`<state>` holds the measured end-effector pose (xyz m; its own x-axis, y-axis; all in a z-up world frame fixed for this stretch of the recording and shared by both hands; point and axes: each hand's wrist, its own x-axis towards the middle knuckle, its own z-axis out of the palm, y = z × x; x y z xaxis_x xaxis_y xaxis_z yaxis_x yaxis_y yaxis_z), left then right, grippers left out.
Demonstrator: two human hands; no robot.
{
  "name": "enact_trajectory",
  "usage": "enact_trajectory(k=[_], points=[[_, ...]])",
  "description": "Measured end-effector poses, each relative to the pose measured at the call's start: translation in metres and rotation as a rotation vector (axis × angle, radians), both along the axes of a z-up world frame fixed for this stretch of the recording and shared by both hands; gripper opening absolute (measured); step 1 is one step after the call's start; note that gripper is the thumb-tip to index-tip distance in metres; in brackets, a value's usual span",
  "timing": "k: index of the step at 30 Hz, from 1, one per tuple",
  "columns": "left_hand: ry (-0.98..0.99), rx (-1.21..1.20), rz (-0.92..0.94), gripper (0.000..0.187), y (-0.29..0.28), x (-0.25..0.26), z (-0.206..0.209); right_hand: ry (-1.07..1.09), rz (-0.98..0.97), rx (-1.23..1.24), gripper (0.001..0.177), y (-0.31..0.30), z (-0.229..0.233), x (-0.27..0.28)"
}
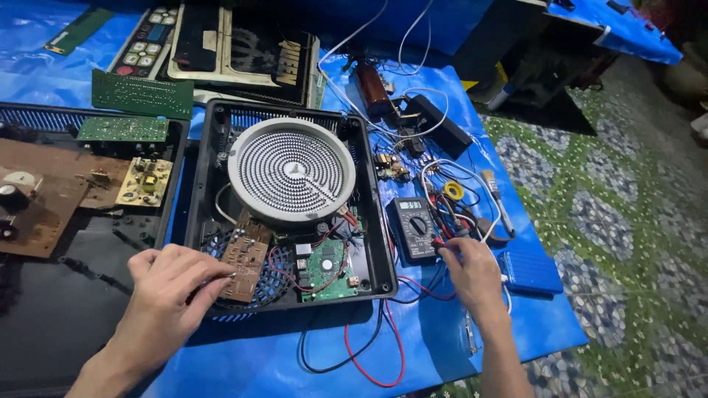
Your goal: The person works on the internal components of a disassembled electronic device, connecting wires to a circular speaker and circuit boards. They then use a multimeter to test electrical connections on the circuit board, moving the probes between different points.
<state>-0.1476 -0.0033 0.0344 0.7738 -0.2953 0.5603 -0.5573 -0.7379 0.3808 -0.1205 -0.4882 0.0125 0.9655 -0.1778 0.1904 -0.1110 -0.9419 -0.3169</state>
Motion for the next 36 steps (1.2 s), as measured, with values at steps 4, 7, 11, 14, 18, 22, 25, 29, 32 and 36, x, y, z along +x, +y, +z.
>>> enact_trajectory(k=[4,7,11,14,18,22,25,29,32,36], points=[[0.045,-0.041,0.013,0.011,0.004,-0.002,-0.002,0.054,-0.065,-0.021,0.025,0.011,0.005,0.006],[0.031,-0.053,0.003,0.012,0.005,0.000,-0.006,0.006,-0.091,-0.093,0.022,0.012,-0.004,0.010],[0.058,-0.071,0.006,0.010,0.004,0.002,-0.009,-0.134,0.119,-0.101,0.022,0.044,0.001,0.019],[0.060,-0.073,0.006,0.008,0.003,0.002,-0.007,-0.180,0.267,-0.201,0.022,0.060,-0.016,0.033],[-0.046,-0.079,0.003,0.007,0.003,0.003,-0.005,-0.216,0.235,-0.556,0.020,0.055,-0.067,0.060],[-0.018,-0.070,0.012,0.006,0.005,0.003,0.002,-0.186,0.237,-0.456,0.016,0.045,-0.078,0.058],[-0.043,-0.086,-0.005,0.008,0.008,0.001,0.006,-0.244,0.234,-0.442,0.023,0.037,-0.087,0.061],[-0.011,-0.161,-0.049,0.009,0.011,-0.002,0.009,-0.006,0.020,-0.286,0.030,0.061,-0.040,0.050],[0.006,-0.178,-0.065,0.010,0.010,-0.003,0.011,0.042,-0.076,-0.183,0.031,0.052,-0.033,0.046],[-0.015,-0.203,-0.042,0.007,0.005,-0.004,0.020,-0.249,-0.017,0.026,0.025,0.045,0.002,0.025]])
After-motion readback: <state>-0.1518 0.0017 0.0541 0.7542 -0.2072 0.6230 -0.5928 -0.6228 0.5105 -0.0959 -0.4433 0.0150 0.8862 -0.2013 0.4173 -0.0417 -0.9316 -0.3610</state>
